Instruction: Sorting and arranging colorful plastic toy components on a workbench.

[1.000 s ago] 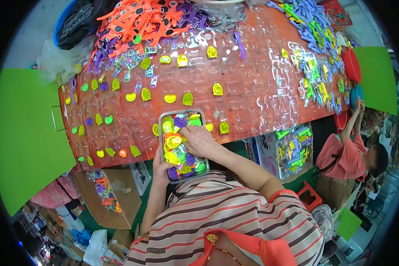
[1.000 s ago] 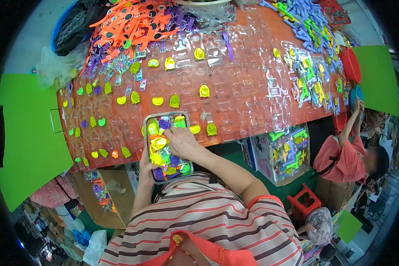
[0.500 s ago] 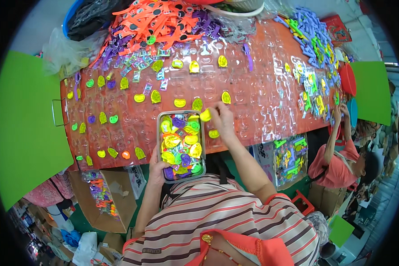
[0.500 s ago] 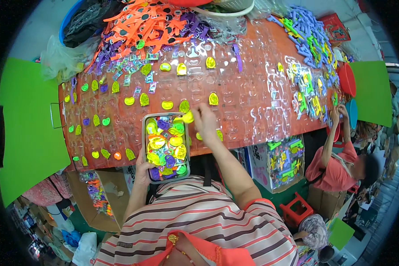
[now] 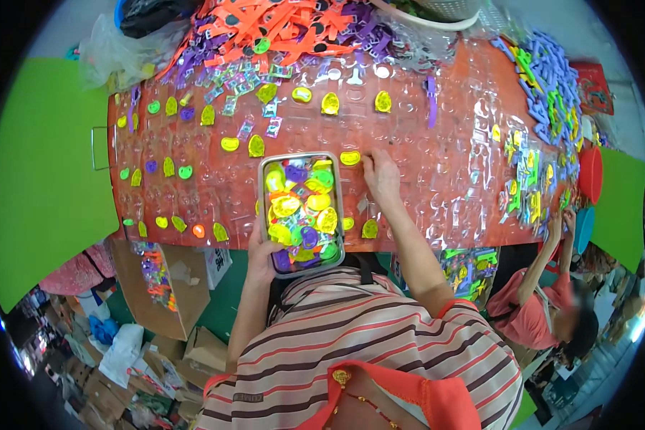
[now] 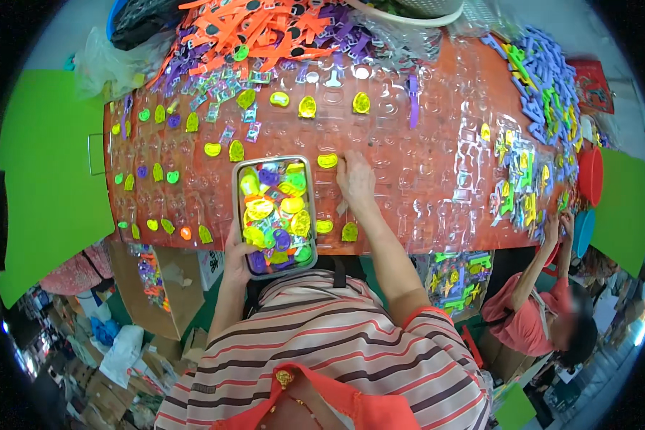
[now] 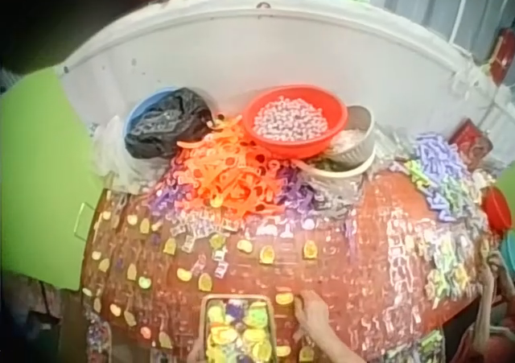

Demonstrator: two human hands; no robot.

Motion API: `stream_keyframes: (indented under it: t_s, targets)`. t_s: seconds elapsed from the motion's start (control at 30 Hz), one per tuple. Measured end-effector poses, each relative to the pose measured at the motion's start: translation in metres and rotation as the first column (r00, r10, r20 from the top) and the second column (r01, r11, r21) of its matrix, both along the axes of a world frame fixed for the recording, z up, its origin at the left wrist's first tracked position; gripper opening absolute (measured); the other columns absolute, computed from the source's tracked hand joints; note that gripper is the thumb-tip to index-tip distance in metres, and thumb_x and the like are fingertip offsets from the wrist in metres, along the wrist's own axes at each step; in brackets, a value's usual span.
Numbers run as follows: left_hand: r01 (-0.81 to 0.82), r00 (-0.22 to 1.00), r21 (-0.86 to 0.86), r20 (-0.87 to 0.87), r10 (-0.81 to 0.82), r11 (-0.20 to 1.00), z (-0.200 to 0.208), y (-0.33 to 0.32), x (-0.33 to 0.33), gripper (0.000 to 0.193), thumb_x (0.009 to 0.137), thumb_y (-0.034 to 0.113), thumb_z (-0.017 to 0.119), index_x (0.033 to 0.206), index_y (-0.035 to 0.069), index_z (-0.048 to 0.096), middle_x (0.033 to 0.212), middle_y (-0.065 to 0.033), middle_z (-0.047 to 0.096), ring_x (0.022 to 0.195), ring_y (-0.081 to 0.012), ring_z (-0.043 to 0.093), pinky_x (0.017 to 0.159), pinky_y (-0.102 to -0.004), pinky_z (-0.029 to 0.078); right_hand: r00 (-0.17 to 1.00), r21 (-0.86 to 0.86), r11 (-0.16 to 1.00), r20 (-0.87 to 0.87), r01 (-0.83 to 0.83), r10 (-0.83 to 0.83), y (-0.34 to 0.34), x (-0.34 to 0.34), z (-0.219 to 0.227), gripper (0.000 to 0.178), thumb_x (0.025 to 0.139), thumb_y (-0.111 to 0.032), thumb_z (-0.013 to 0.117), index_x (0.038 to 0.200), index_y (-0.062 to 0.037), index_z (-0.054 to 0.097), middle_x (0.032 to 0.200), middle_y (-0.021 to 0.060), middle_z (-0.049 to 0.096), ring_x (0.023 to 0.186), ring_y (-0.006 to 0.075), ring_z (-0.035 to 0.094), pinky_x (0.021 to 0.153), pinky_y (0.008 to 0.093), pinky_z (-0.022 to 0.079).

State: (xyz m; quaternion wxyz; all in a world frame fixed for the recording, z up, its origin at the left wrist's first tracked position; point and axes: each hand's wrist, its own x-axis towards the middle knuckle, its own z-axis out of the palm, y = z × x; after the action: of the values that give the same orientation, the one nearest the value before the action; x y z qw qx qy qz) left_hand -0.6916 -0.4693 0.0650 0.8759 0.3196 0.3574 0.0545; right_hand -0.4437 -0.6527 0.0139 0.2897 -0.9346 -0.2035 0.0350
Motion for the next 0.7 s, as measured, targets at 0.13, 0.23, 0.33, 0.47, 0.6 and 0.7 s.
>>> stream_keyframes:
  t_s: [0.13,0.23,0.33,0.47,0.6,0.7]
  targets:
    - [0.013,1.0,-0.01,-0.007,-0.013,1.0,0.005,-0.014,0.026,0.095,0.063,-0.006,0.06,0.154,0.002,0.034,0.143,-0.0117,0.054,0.128,-0.0251,0.056,0.11,-0.0385,0.045,0.975,0.225,0.949,0.084,-0.221,0.206,0.006,-0.001,0.045,0.01,0.088,-0.008,0.065,0.097,-0.0027,0.066,0.088,0.0151,0.064,0.084,0.0353,0.064,0.074,0.0448,0.051]
    - [0.028,1.0,-0.001,0.013,-0.028,1.0,0.005,-0.024,0.04,0.097,0.062,-0.006,0.06,0.155,0.002,0.032,0.146,-0.0115,0.051,0.133,-0.0251,0.053,0.113,-0.0388,0.042,0.895,0.021,0.896,0.063,-0.444,0.442,0.013,-0.005,0.062,0.013,0.087,-0.011,0.067,0.099,-0.006,0.066,0.089,0.0131,0.061,0.084,0.0326,0.063,0.074,0.0437,0.049]
    - [0.044,0.998,0.013,0.049,-0.044,0.999,0.008,-0.031,0.06,0.099,0.061,-0.007,0.059,0.156,0.002,0.032,0.148,-0.0115,0.05,0.133,-0.0249,0.052,0.113,-0.0383,0.042,0.875,0.022,0.875,0.037,-0.483,0.482,0.021,-0.002,0.075,0.016,0.087,-0.013,0.068,0.102,-0.0069,0.065,0.09,0.0116,0.06,0.087,0.0322,0.062,0.075,0.0451,0.048]
    - [0.043,0.997,0.017,0.064,-0.044,0.999,0.016,-0.04,0.082,0.1,0.06,-0.007,0.059,0.156,0.002,0.031,0.147,-0.0111,0.051,0.132,-0.0244,0.053,0.112,-0.0376,0.043,0.928,0.021,0.935,0.134,-0.354,0.348,0.02,0.015,0.07,0.017,0.086,-0.013,0.068,0.101,-0.0059,0.064,0.095,0.0114,0.061,0.092,0.0316,0.061,0.076,0.044,0.048]
    - [0.088,0.994,-0.004,0.058,-0.088,0.996,0.011,-0.043,0.094,0.101,0.06,-0.008,0.06,0.156,0.001,0.03,0.144,-0.0107,0.052,0.131,-0.0237,0.054,0.11,-0.0374,0.044,0.902,0.068,0.913,0.198,-0.403,0.384,0.029,0.03,0.078,0.021,0.085,-0.015,0.069,0.103,-0.0059,0.064,0.096,0.0114,0.061,0.095,0.0317,0.06,0.082,0.0475,0.045]
    - [0.121,0.988,0.017,0.092,-0.122,0.992,0.003,-0.048,0.1,0.102,0.061,-0.009,0.06,0.157,0.001,0.028,0.149,-0.0116,0.049,0.135,-0.023,0.051,0.112,-0.0363,0.042,0.879,-0.073,0.892,0.148,-0.447,0.453,0.043,0.024,0.084,0.029,0.085,-0.02,0.068,0.11,-0.0067,0.061,0.1,0.0136,0.057,0.092,0.0334,0.059,0.081,0.047,0.043]
